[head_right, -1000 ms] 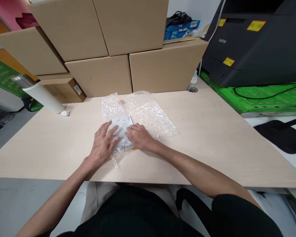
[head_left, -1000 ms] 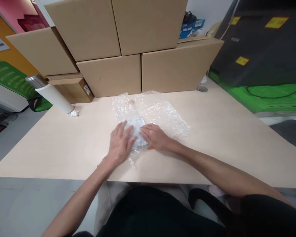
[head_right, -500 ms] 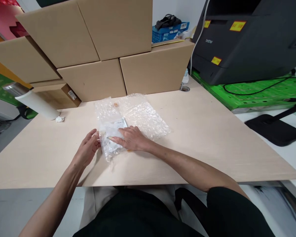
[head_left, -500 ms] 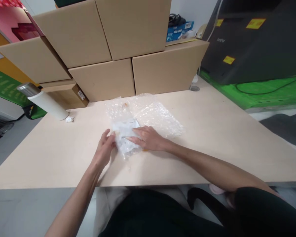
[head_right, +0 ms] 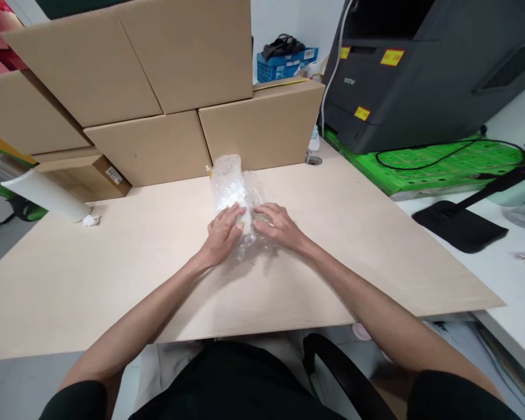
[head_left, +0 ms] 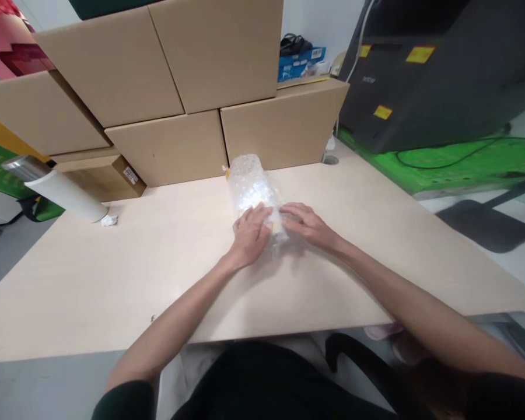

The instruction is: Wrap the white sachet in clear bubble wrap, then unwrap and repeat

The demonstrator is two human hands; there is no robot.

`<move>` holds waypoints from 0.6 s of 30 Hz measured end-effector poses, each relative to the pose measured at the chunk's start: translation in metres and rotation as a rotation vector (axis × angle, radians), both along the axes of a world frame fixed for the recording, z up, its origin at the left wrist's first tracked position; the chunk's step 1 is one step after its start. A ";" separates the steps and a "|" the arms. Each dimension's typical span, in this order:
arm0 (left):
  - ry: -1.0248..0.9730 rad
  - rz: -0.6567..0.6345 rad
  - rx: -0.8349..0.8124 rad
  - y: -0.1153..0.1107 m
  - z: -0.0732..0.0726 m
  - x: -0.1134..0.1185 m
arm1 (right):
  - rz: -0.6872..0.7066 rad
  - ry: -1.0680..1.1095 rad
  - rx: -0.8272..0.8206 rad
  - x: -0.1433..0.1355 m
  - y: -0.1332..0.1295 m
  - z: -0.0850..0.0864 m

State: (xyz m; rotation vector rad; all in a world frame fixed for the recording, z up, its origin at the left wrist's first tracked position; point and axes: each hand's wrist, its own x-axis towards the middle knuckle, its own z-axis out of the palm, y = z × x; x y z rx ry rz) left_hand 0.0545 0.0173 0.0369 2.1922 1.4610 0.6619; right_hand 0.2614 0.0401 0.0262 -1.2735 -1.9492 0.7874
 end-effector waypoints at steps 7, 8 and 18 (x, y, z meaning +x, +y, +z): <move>0.379 0.004 0.062 0.007 -0.017 0.026 | -0.251 0.229 -0.252 0.007 0.022 -0.027; 0.382 0.009 0.074 0.007 -0.017 0.026 | -0.252 0.290 -0.298 0.001 0.025 -0.025; 0.453 0.000 0.021 -0.061 -0.001 -0.017 | -0.026 0.487 -0.590 -0.040 -0.027 -0.011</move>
